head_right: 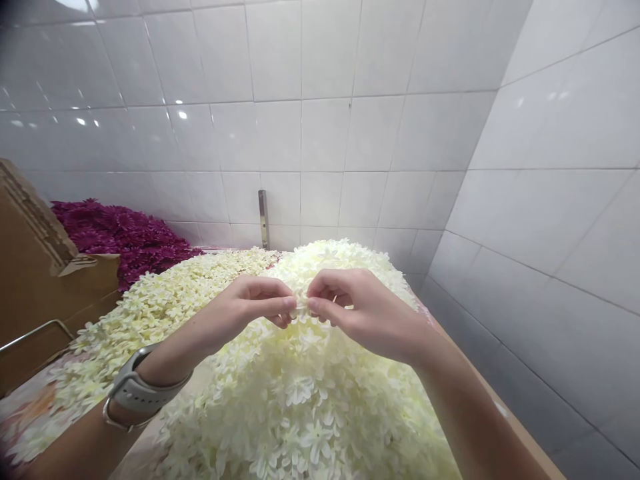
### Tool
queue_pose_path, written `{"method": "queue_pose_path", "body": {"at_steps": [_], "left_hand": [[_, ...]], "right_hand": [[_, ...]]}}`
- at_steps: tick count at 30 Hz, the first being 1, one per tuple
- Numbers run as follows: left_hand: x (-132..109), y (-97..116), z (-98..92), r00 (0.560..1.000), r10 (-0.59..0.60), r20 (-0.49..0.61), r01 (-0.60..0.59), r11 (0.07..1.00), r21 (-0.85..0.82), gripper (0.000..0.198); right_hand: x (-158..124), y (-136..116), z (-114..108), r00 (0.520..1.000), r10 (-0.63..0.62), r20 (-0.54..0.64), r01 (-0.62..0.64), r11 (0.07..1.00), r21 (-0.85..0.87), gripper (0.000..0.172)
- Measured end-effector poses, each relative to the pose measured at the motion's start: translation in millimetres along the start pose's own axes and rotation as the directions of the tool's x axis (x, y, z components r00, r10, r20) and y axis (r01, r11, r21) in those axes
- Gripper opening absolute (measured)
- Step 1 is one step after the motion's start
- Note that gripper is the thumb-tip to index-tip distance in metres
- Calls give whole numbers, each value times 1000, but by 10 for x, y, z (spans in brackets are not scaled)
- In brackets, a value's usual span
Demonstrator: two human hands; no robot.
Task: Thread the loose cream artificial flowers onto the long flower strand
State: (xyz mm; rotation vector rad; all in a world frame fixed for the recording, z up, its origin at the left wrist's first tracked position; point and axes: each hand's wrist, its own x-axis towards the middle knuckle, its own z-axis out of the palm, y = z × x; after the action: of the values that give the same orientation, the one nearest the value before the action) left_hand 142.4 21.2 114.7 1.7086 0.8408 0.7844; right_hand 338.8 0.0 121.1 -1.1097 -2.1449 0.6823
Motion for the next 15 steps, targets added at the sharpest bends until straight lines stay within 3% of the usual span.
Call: {"method": "queue_pose_path", "body": {"at_steps": [3,7,10,12,13,15], "left_hand": [[15,-4,-47,1000,-24,14,26,994,-109,16],[33,-15,-92,996,-5,-94,-4,995,-96,14],[38,-21,-94,992,-11,-127,0,996,-84,13],[41,-28,-85,991,-13,-133,1,996,-87,12],[43,-32,-79,991,-8,-135,-4,996,-90,12],[45,-38,-65,990,13,-141,-26,995,-94,12]], "right_hand": [[-2,40,-58,999,41,-34,-37,994,100,29],[32,120,-76,971,87,-224,-62,991,118,35],[73,158,-29,893,51,-448,-83,995,-54,33],[91,148,26,826,-46,-562,-105,967,-234,29],[94,128,57,810,-103,-578,-95,949,-302,27],[90,65,121,826,-182,-533,-18,938,-347,24]]}}
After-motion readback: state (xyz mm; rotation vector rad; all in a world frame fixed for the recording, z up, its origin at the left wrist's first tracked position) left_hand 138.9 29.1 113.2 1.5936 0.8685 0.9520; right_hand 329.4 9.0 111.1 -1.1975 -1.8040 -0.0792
